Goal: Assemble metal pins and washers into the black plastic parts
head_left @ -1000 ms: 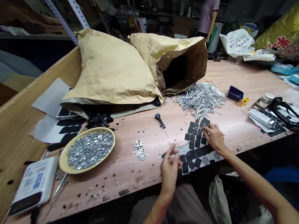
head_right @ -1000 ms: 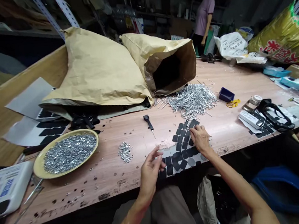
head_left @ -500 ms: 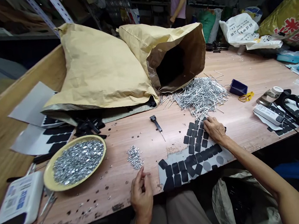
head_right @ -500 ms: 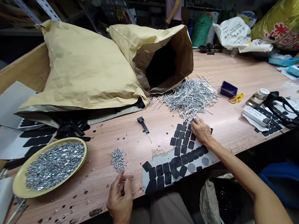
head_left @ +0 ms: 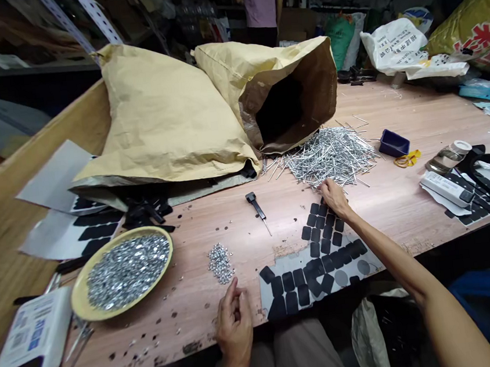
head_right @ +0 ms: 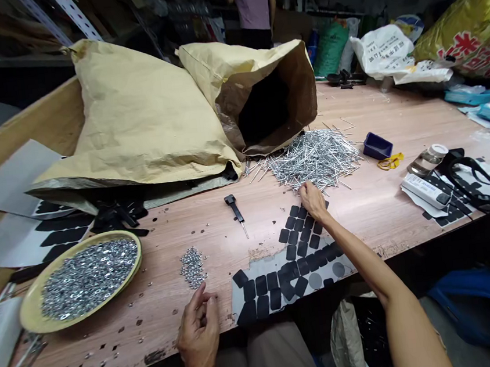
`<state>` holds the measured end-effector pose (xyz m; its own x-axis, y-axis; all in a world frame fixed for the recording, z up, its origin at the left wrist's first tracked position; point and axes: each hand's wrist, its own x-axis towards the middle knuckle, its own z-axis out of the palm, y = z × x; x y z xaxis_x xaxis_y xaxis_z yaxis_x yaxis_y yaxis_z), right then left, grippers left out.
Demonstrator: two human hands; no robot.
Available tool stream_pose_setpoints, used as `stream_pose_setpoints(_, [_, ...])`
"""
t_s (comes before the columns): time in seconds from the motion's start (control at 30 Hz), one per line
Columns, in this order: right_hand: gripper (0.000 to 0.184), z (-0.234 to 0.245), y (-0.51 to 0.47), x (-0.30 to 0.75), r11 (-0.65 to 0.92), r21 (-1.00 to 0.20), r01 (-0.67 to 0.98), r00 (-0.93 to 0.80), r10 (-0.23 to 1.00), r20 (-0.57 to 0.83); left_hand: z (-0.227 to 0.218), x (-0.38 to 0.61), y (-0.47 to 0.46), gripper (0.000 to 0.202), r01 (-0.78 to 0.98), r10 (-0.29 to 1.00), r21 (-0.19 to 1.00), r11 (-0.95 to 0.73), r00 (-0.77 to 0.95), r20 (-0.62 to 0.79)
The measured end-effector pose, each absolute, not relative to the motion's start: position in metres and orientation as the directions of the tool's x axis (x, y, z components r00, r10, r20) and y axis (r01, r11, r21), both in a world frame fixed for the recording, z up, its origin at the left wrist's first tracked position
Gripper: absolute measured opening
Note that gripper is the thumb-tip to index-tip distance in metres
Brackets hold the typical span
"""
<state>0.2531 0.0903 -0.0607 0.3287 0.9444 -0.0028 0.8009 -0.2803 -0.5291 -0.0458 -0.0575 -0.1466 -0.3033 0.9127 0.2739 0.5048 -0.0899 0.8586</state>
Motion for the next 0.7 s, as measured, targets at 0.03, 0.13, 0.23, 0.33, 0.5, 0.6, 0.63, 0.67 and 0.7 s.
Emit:
stream_pose_setpoints(0.03, [0.029, -0.060, 0.100, 0.248, -0.262, -0.535, 0.804, 0.307, 0.952, -0.005, -0.146, -0.045, -0.057, 0.037, 0.497, 0.914, 0.864, -0.086, -0.306, 0.267])
stream_pose_setpoints(0.13, [0.025, -0.057, 0.113, 0.240, -0.201, -0.538, 0.819, 0.236, 0.972, -0.004, -0.145, -0.045, -0.057, 0.040, 0.473, 0.915, 0.876, -0.095, -0.304, 0.264])
stream_pose_setpoints(0.23, [0.023, -0.055, 0.095, 0.247, -0.114, -0.467, 0.877, 0.163, 0.984, 0.066, -0.148, -0.045, -0.057, 0.038, 0.476, 0.907, 0.872, -0.113, -0.309, 0.286])
stream_pose_setpoints(0.33, [0.024, -0.059, 0.058, 0.266, -0.040, -0.287, 0.957, 0.097, 0.978, 0.186, -0.152, -0.045, -0.057, 0.038, 0.494, 0.892, 0.861, -0.125, -0.325, 0.315])
stream_pose_setpoints(0.5, [0.023, -0.070, 0.026, 0.294, -0.054, -0.087, 0.995, 0.075, 0.966, 0.248, -0.152, -0.046, -0.058, 0.039, 0.502, 0.894, 0.856, -0.121, -0.319, 0.313])
stream_pose_setpoints(0.6, [0.025, -0.076, 0.024, 0.297, -0.046, 0.009, 0.999, 0.042, 0.972, 0.230, -0.151, -0.047, -0.057, 0.041, 0.500, 0.900, 0.859, -0.109, -0.317, 0.299])
stream_pose_setpoints(0.63, [0.027, -0.078, 0.022, 0.296, -0.021, 0.033, 0.999, 0.014, 0.977, 0.212, -0.151, -0.047, -0.057, 0.041, 0.499, 0.901, 0.860, -0.103, -0.319, 0.293])
stream_pose_setpoints(0.67, [0.029, -0.081, 0.018, 0.294, 0.036, 0.049, 0.998, -0.044, 0.981, 0.187, -0.151, -0.047, -0.057, 0.041, 0.500, 0.902, 0.861, -0.097, -0.322, 0.289])
stream_pose_setpoints(0.7, [0.030, -0.084, 0.013, 0.291, 0.134, 0.051, 0.990, -0.140, 0.978, 0.157, -0.150, -0.047, -0.057, 0.040, 0.501, 0.901, 0.861, -0.092, -0.326, 0.285])
